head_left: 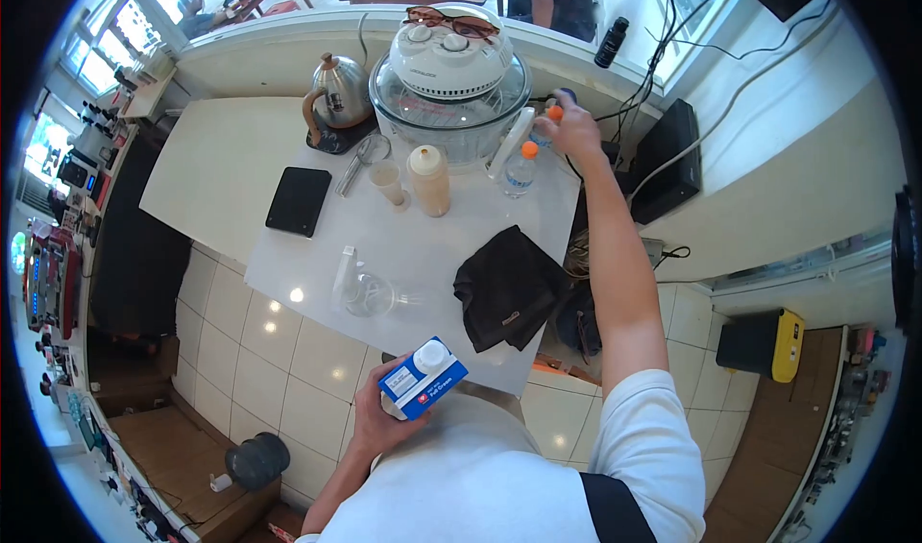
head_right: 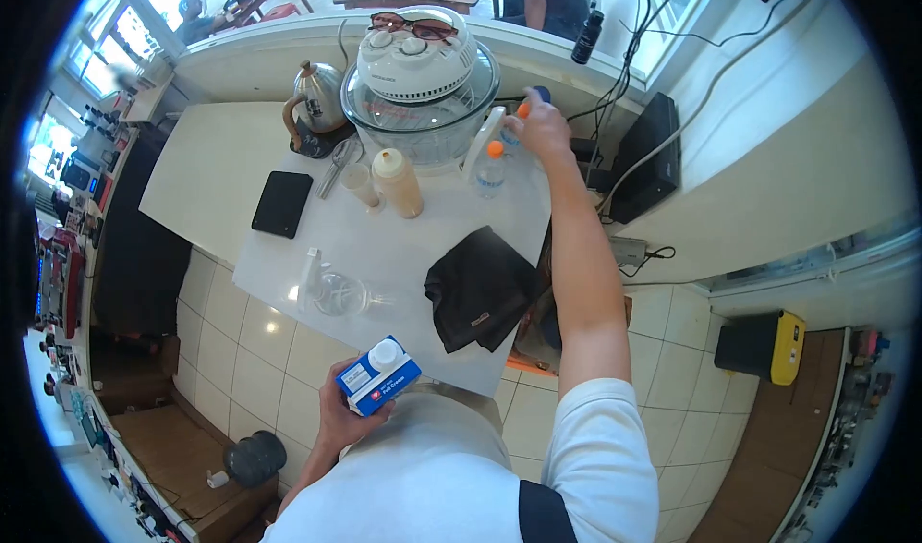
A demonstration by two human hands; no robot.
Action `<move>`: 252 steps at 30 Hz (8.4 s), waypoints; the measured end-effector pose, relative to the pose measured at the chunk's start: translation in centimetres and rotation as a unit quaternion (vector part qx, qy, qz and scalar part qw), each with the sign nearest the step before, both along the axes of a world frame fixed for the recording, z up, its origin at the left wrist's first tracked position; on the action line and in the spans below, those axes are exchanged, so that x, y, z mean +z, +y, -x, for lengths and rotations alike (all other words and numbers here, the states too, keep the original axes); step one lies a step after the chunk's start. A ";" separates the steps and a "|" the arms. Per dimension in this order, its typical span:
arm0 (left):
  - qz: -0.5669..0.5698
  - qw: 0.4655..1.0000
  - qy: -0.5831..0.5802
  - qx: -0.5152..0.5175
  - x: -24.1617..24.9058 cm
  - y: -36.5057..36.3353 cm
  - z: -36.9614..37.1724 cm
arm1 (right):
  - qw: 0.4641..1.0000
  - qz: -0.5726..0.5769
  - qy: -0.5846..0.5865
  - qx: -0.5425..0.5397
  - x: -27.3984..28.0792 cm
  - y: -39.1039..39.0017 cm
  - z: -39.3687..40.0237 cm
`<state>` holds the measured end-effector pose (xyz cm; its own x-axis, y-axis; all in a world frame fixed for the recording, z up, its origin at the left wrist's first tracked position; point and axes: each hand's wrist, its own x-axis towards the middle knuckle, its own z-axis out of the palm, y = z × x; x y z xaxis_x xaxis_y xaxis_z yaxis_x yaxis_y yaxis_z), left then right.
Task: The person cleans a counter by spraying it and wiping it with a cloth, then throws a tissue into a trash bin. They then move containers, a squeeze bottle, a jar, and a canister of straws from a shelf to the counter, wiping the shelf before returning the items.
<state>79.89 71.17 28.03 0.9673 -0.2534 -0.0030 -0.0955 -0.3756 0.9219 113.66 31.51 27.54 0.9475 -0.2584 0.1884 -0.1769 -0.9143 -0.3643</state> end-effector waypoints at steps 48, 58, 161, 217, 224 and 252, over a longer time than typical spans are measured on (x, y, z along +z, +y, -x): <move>0.000 0.999 -0.032 -0.042 0.7 -2.7 -2.3 | 0.990 0.045 0.001 0.133 -11.5 15.3 17.1; 0.006 0.998 -0.059 -0.038 1.0 -2.5 -3.3 | 0.979 0.069 0.023 0.191 -11.2 14.0 26.5; 0.053 0.986 0.062 0.148 -10.7 32.9 -5.2 | 0.996 0.042 0.056 0.050 -12.2 41.7 6.3; -0.016 0.998 0.033 0.051 -7.1 37.7 -7.9 | 0.615 -0.779 0.096 0.078 -9.5 43.7 25.2; -0.034 0.997 0.038 0.051 -5.9 37.0 -8.8 | 0.893 -0.427 -0.012 -0.141 -9.8 31.8 27.9; -0.029 0.996 0.059 -0.063 -6.4 31.3 -9.2 | 0.953 0.123 0.081 -0.265 -13.6 26.8 34.3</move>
<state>89.04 102.50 21.60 0.9198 -0.3694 -0.1325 -0.0383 -0.4204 0.9065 79.39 58.29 13.98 0.7184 -0.6752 0.1674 -0.6730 -0.7355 -0.0786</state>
